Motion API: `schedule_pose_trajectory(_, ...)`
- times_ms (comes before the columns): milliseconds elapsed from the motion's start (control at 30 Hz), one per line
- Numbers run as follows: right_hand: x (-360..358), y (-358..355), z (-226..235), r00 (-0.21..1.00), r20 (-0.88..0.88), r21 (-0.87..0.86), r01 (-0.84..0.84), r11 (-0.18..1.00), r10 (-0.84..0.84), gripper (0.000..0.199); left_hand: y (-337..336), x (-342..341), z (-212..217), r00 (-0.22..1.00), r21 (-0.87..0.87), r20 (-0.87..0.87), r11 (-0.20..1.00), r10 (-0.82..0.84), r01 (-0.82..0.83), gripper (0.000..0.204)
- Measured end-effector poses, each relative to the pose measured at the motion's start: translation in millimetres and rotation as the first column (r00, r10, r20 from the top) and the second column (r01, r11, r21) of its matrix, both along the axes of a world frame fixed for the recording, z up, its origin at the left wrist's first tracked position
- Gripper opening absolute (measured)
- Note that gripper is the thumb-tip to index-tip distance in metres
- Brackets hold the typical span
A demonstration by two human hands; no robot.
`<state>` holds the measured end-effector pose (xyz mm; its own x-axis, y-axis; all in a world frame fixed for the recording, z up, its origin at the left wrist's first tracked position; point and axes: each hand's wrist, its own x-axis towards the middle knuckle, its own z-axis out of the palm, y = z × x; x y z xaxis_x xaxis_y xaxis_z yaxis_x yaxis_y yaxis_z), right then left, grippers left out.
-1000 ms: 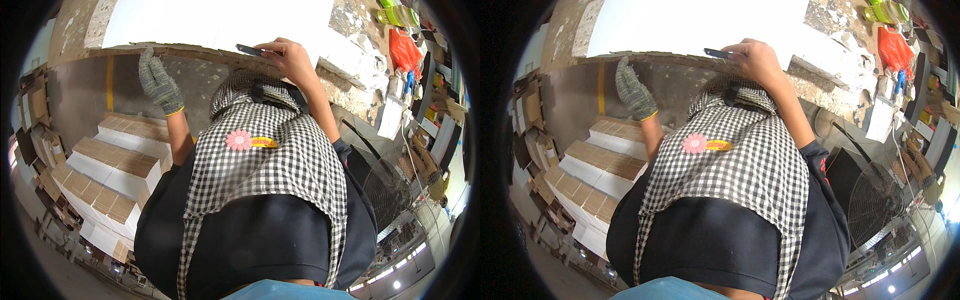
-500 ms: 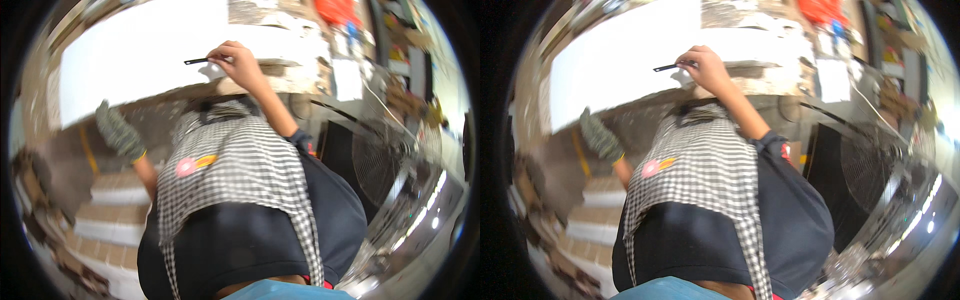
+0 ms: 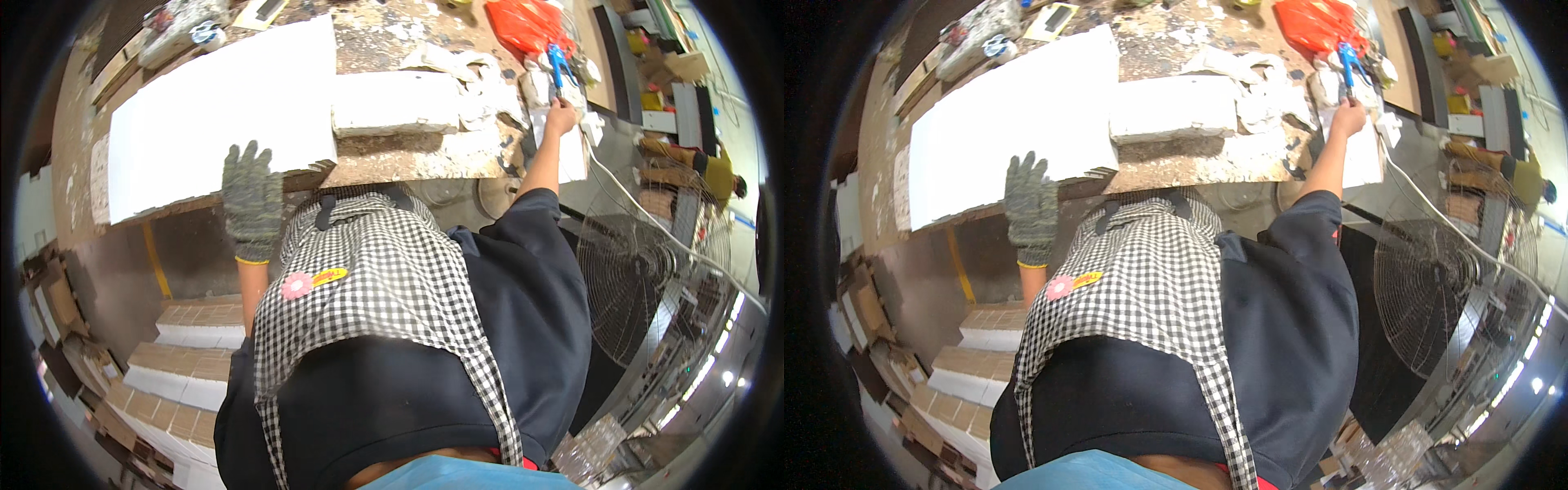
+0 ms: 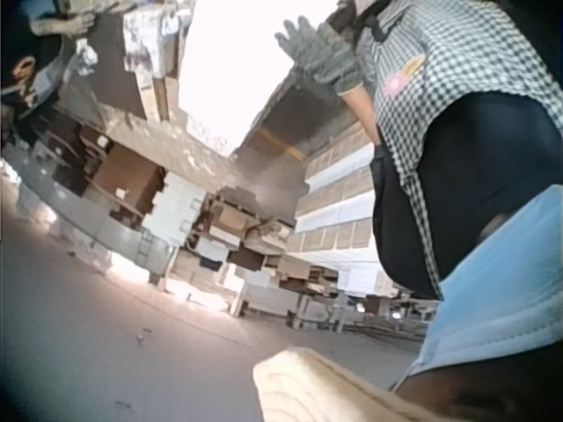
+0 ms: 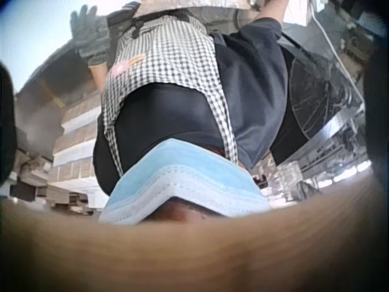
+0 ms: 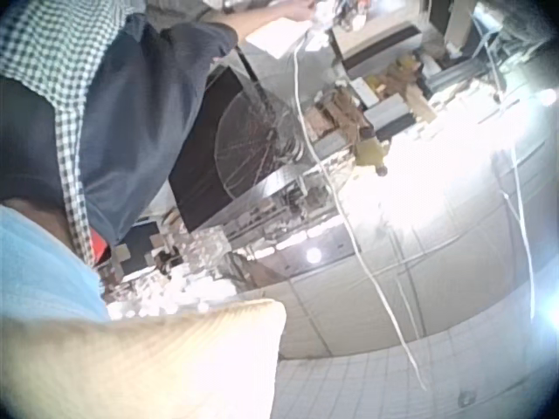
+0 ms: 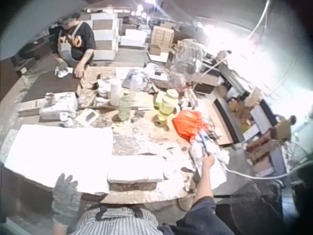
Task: The person uses a utility knife to score and snap white corrugated boards into strips on a workbench. They repeatedly wipe the board surface with a cloth, realign the material, and separate cut sections. The person stacks the resulting strips on the bench.
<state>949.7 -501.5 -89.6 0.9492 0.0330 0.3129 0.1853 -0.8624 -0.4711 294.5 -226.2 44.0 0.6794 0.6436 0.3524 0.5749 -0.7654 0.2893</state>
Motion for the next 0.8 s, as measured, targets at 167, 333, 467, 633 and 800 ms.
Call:
schedule_pose_trajectory(167,-125.6,93.8,67.6,0.823,0.057,0.362,-0.545,0.756,0.566,0.043,-0.7,32.3,4.8,0.985,0.028,-0.044,0.986,-0.165,0.167,0.053)
schedule_pose_trajectory(333,-314.1,195.0,77.2,0.025,-0.205,-0.182,-0.983,-0.013,0.978,0.126,1.7,48.5,1.2,0.931,-0.049,-0.145,0.943,-0.334,0.33,0.066)
schedule_pose_trajectory(467,-337.9,221.7,82.1,0.108,-0.276,-0.473,-0.88,-0.037,0.955,0.112,4.2,58.1,-12.0,0.901,0.012,-0.192,0.917,-0.389,0.399,0.055)
schedule_pose_trajectory(633,-321.6,203.2,98.1,-0.01,-0.311,-0.294,-0.95,-0.106,0.95,0.11,5.4,58.0,-22.2,0.908,0.03,-0.175,0.92,-0.381,0.391,0.047)
schedule_pose_trajectory(800,-287.9,161.2,106.3,0.12,-0.373,-0.363,-0.932,-0.026,0.92,0.107,0.2,63.7,-24.4,0.929,0.04,-0.039,0.928,-0.368,0.37,0.047)
